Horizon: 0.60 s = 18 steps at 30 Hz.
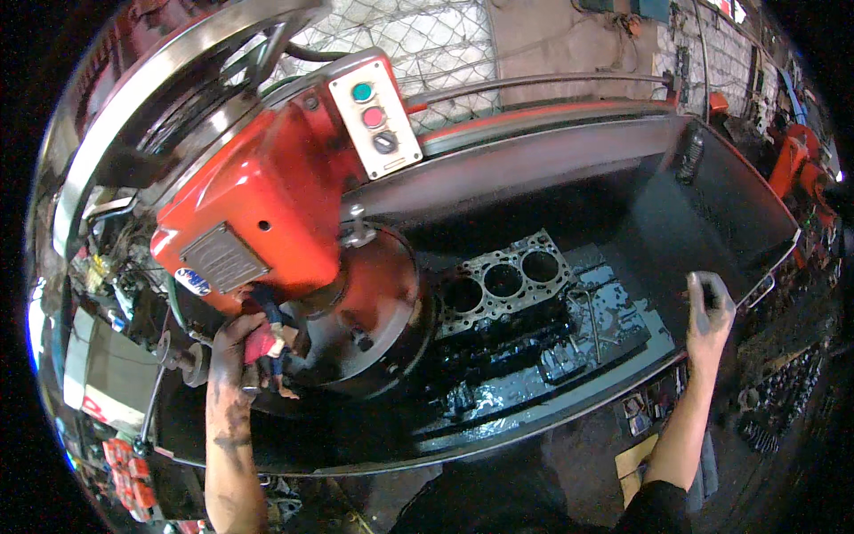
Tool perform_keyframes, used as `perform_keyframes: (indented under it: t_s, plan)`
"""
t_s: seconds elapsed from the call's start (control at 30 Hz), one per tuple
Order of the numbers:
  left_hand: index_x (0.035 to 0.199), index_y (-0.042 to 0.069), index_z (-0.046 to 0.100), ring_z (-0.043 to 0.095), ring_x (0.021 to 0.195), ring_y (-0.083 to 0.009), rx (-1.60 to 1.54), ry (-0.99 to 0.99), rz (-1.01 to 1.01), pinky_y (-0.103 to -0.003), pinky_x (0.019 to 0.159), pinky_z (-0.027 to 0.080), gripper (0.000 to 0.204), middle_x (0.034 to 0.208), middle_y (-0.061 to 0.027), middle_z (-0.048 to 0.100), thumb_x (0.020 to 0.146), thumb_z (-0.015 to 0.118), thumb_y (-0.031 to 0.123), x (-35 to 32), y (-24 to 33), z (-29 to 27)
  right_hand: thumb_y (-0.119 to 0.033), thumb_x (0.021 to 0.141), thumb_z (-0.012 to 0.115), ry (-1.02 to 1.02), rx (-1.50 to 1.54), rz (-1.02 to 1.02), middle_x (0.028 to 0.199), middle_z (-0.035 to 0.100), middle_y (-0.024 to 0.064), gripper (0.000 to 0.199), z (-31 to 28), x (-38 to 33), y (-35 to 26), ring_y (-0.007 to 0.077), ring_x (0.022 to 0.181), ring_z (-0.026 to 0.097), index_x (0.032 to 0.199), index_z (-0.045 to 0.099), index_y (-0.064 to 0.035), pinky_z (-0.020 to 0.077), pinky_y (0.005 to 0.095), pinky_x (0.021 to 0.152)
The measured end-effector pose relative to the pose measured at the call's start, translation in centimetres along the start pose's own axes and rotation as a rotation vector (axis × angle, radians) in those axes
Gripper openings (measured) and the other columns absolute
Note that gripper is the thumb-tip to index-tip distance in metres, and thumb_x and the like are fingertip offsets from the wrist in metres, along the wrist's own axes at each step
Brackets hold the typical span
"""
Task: The person operates a red milling machine to machine a metal engine block. They adjust the machine head, engage the cutter, and wipe the machine surface with a cloth while the block remains clamped in the vise.
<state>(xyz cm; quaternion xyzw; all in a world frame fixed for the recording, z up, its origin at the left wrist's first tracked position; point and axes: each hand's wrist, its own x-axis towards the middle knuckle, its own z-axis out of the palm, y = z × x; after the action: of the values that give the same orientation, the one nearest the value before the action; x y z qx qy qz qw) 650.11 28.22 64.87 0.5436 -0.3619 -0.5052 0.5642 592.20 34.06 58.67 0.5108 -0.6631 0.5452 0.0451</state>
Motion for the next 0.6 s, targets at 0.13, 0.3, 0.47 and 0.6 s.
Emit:
perform_keyframes:
  t_s: [0.13,0.3,0.47,0.6]
  plan:
    - [0.095,-0.002,0.065,0.065,0.067,-0.0209,0.108,0.099,-0.029,-0.031,0.062,0.053,0.019,0.08,-0.0112,0.067,0.084,0.063,0.013,0.5,1.0,-4.4,-0.012,0.091,0.064,0.125,-0.028,-0.028,0.073,0.059,0.0061,0.016,0.5,0.0,0.7,0.0117,0.066,0.051,0.088,0.063,0.0035,0.0429,0.027,0.063]
    - [0.093,-0.002,0.063,0.065,0.066,-0.0221,0.132,0.089,-0.102,-0.031,0.06,0.052,0.019,0.079,-0.012,0.066,0.086,0.063,0.016,1.2,1.2,-8.0,-0.011,0.091,0.065,0.178,-0.013,-0.045,0.076,0.063,0.0071,0.015,1.3,0.1,2.7,0.0127,0.069,0.054,0.088,0.064,0.0032,0.045,0.0277,0.067]
    - [0.094,-0.005,0.061,0.065,0.068,-0.0227,0.071,0.086,-0.135,-0.033,0.065,0.053,0.022,0.083,-0.0143,0.067,0.086,0.063,0.016,3.4,0.1,-10.9,-0.012,0.091,0.064,0.224,-0.053,-0.094,0.081,0.066,0.0105,0.016,2.7,0.6,4.5,0.0163,0.073,0.058,0.089,0.065,0.0037,0.0467,0.0299,0.071]
    - [0.09,0.002,0.064,0.064,0.054,-0.019,0.099,0.056,-0.129,-0.033,0.048,0.054,0.025,0.073,-0.0119,0.067,0.087,0.06,0.026,3.6,-0.2,-12.3,-0.014,0.091,0.064,0.145,-0.152,-0.087,0.084,0.067,0.0106,0.016,2.3,0.5,1.4,0.0164,0.076,0.059,0.092,0.065,0.0026,0.0472,0.0308,0.075]
